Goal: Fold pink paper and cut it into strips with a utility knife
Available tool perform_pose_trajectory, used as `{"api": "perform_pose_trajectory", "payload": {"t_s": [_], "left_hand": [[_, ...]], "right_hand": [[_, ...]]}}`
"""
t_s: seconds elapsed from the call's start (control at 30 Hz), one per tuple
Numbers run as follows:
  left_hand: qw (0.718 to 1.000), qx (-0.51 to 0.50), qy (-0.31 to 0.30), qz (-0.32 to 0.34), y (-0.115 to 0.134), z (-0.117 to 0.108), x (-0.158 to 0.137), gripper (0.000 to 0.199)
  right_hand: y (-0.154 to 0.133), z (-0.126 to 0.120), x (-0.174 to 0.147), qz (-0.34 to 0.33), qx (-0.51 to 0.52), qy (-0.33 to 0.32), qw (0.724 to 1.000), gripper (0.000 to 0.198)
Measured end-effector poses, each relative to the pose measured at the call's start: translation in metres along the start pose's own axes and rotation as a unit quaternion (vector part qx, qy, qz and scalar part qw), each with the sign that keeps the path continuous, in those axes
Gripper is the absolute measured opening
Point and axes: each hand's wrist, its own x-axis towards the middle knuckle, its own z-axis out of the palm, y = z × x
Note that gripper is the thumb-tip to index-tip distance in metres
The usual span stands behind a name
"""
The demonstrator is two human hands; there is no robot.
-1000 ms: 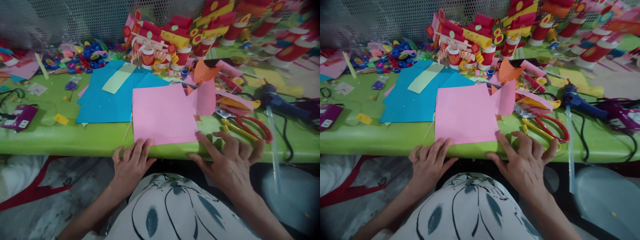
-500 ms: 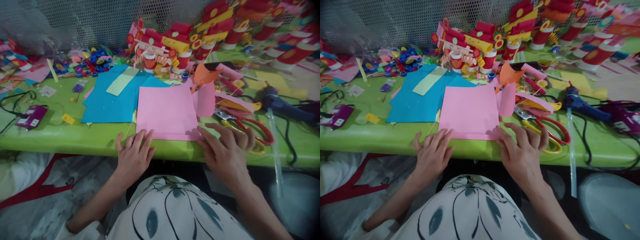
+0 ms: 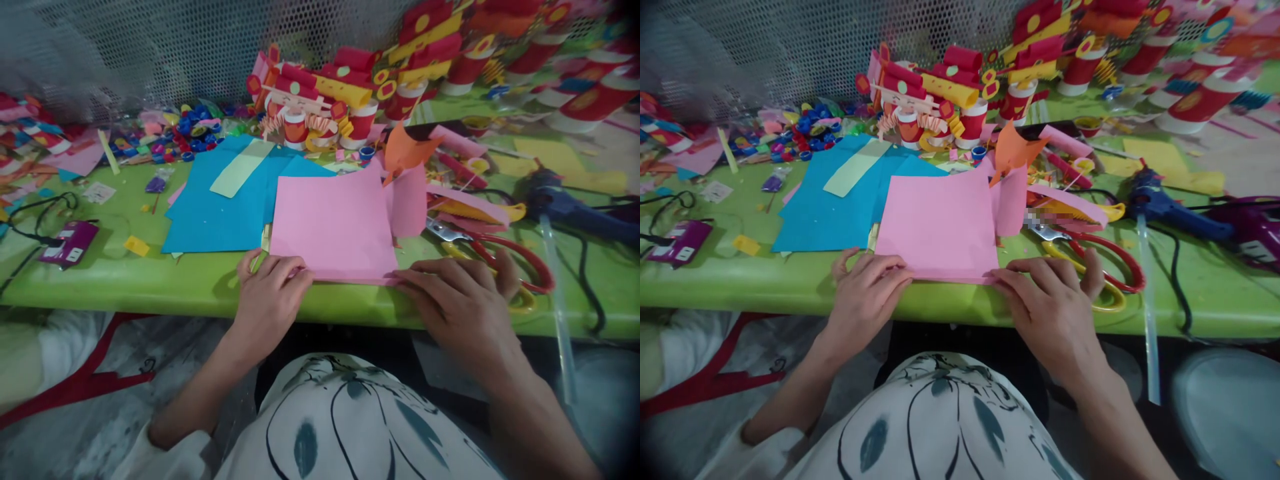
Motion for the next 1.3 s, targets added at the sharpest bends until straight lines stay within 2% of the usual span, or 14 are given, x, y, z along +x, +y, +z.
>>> {"api": "perform_pose_trajectory", "payload": {"t_s": [0.1, 0.17, 0.33, 0.53, 0.7, 0.87, 1.0, 1.17, 1.3], "left_hand": [[0.994, 0.069, 0.079, 0.045, -0.001, 0.003, 0.001, 0.018], [0.989, 0.092, 0.098, 0.062, -0.003, 0.004, -0.001, 0.017], [0.995, 0.063, 0.064, 0.033, -0.006, 0.002, -0.009, 0.017], [0.999, 0.018, 0.045, 0.004, -0.001, -0.002, -0.009, 0.005], [0.999, 0.017, 0.014, 0.026, 0.013, 0.004, 0.003, 0.01], [0.997, 0.006, -0.027, 0.077, 0.024, 0.016, 0.013, 0.019], [0.996, -0.024, -0.057, 0.062, 0.024, 0.019, 0.013, 0.021], [0.995, -0.088, -0.05, 0.026, 0.023, 0.016, 0.014, 0.015], [0.991, -0.118, -0.058, 0.025, 0.023, 0.013, 0.018, 0.013]], "right_hand": [[-0.006, -0.001, 0.006, -0.027, 0.02, 0.036, 0.999, 0.02], [-0.011, -0.001, 0.01, -0.043, 0.018, 0.043, 0.998, 0.018], [-0.018, -0.004, 0.007, -0.079, 0.072, 0.021, 0.994, 0.022], [-0.019, -0.003, -0.001, -0.065, 0.102, 0.016, 0.992, 0.027], [-0.022, -0.001, -0.001, -0.059, 0.093, 0.023, 0.994, 0.026], [-0.024, 0.001, 0.0, -0.035, 0.091, 0.04, 0.994, 0.029], [-0.022, 0.001, -0.002, -0.024, 0.085, 0.044, 0.995, 0.036], [-0.021, 0.002, -0.006, -0.007, 0.065, 0.05, 0.997, 0.031], [-0.022, 0.003, -0.007, 0.005, 0.065, 0.06, 0.996, 0.02]]}}
